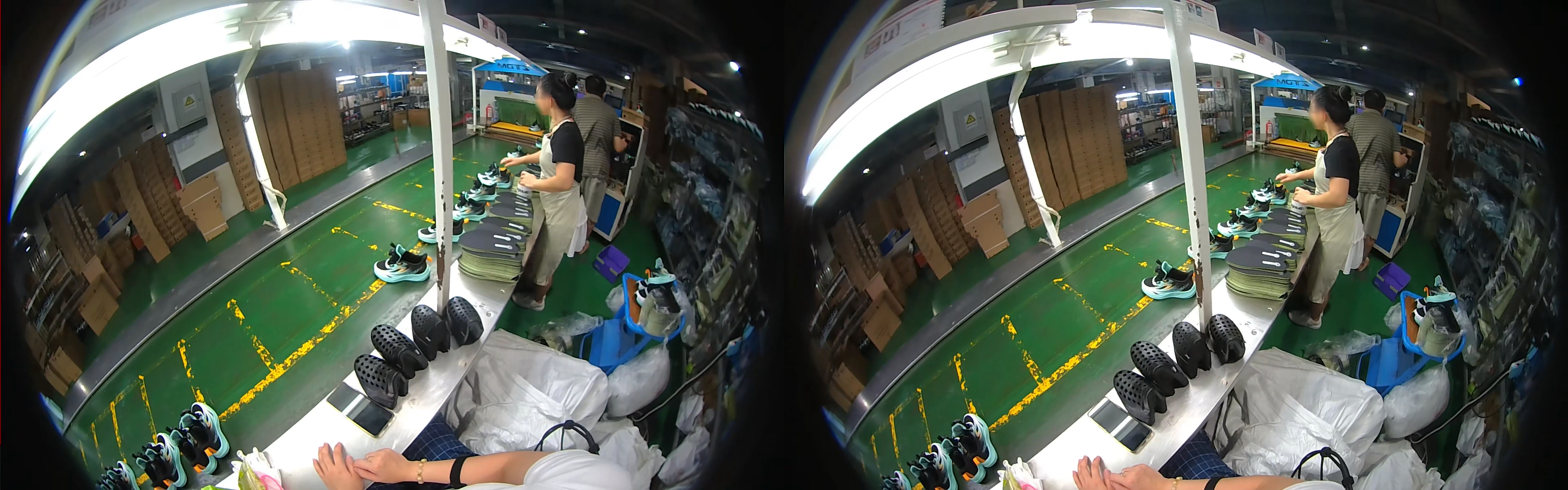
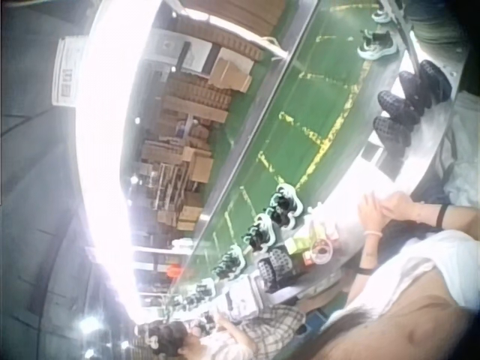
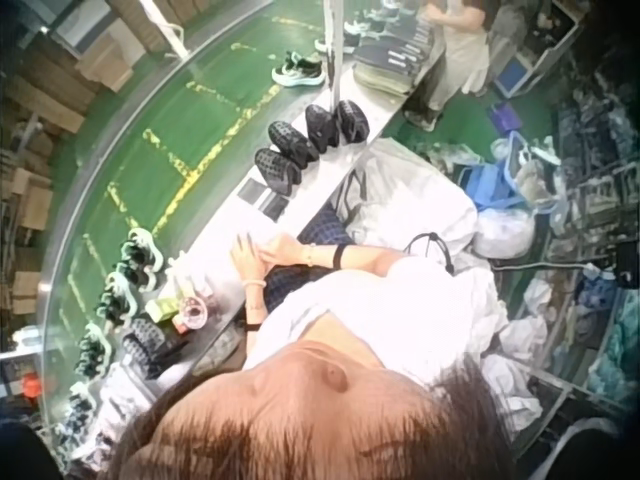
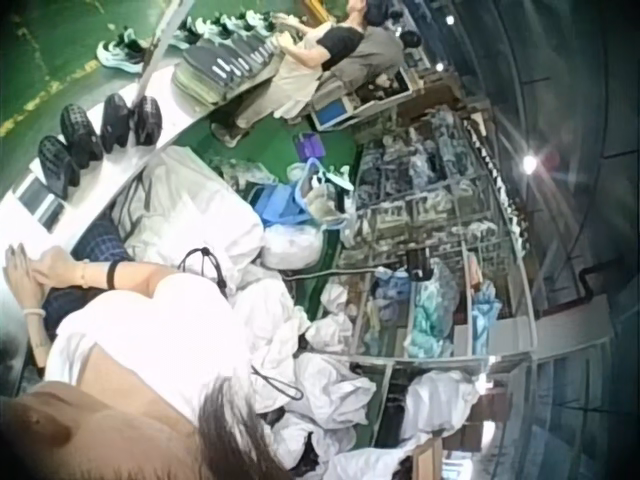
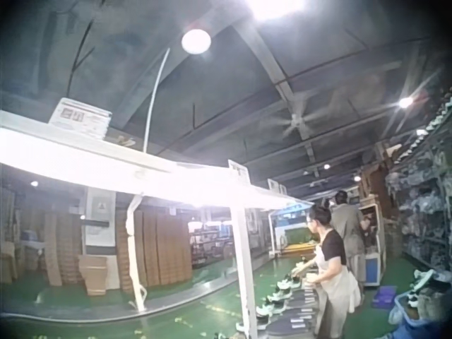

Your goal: The recorder is assembling components of athletic shoes at a manufacturing conveyor belt, matching uppers with soles and organizing them on the line.

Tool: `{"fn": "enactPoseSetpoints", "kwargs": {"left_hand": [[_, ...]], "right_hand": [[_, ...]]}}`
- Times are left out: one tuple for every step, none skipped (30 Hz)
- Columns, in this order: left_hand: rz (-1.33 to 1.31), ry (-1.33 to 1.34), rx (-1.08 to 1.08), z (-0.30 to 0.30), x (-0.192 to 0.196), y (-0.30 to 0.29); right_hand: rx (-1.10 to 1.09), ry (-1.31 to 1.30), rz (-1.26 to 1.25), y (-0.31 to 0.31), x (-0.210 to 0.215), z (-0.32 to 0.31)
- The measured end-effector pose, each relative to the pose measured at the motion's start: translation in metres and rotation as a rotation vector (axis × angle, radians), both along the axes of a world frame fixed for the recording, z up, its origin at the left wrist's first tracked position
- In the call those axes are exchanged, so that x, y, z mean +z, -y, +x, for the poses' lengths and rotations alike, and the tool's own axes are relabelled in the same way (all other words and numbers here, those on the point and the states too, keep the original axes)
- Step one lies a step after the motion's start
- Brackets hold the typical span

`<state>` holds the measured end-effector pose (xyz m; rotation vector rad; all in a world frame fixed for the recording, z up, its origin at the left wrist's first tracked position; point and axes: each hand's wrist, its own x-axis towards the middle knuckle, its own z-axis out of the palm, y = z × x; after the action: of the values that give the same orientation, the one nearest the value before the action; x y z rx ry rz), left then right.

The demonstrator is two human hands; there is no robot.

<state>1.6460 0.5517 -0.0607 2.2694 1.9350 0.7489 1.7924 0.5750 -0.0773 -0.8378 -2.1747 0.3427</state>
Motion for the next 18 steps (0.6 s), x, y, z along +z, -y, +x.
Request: {"fn": "enactPoseSetpoints", "kwargs": {"left_hand": [[-0.003, -0.068, 0.003, 0.001, 0.002, 0.001], [-0.007, -0.136, 0.005, 0.002, 0.002, 0.002], [-0.009, -0.135, 0.008, 0.001, -0.001, 0.001], [-0.042, -0.124, 0.013, 0.0, -0.006, -0.001], [-0.075, -0.113, 0.018, -0.001, -0.01, -0.003], [-0.076, -0.113, 0.019, -0.001, -0.015, -0.003], [-0.061, -0.129, 0.016, -0.001, -0.017, -0.004], [-0.046, -0.145, 0.013, -0.001, -0.019, -0.005], [-0.047, -0.145, 0.016, -0.001, -0.021, -0.007], [-0.049, -0.119, 0.026, 0.001, -0.022, -0.008], [-0.051, -0.093, 0.037, 0.002, -0.023, -0.009], [-0.052, -0.092, 0.039, 0.002, -0.023, -0.01], [-0.051, -0.093, 0.032, 0.003, -0.023, -0.011], [-0.049, -0.094, 0.025, 0.004, -0.023, -0.011], [-0.049, -0.092, 0.03, 0.005, -0.024, -0.012], [-0.052, -0.097, 0.026, 0.005, -0.025, -0.012], [-0.054, -0.103, 0.022, 0.006, -0.025, -0.013], [-0.053, -0.1, 0.027, 0.007, -0.025, -0.013]], "right_hand": [[0.003, -0.007, -0.001, 0.0, 0.002, 0.001], [0.006, -0.014, -0.002, 0.0, 0.003, 0.002], [0.009, -0.013, -0.003, -0.001, 0.003, 0.003], [0.008, 0.01, -0.002, -0.002, 0.003, 0.004], [0.006, 0.033, -0.001, -0.002, 0.002, 0.005], [0.008, 0.033, -0.001, -0.002, 0.001, 0.006], [0.008, 0.03, 0.0, -0.002, 0.003, 0.006], [0.008, 0.027, 0.002, -0.003, 0.005, 0.007], [0.012, 0.027, 0.001, -0.004, 0.007, 0.008], [0.006, 0.023, -0.002, -0.005, 0.008, 0.01], [0.0, 0.018, -0.005, -0.005, 0.009, 0.011], [0.002, 0.019, -0.006, -0.005, 0.01, 0.011], [0.001, 0.0, -0.002, -0.005, 0.009, 0.012], [0.001, -0.019, 0.002, -0.006, 0.009, 0.012], [0.005, -0.017, 0.002, -0.007, 0.009, 0.013], [0.004, 0.004, 0.01, -0.008, 0.008, 0.014], [0.002, 0.025, 0.018, -0.008, 0.006, 0.014], [0.006, 0.028, 0.019, -0.009, 0.005, 0.015]]}}
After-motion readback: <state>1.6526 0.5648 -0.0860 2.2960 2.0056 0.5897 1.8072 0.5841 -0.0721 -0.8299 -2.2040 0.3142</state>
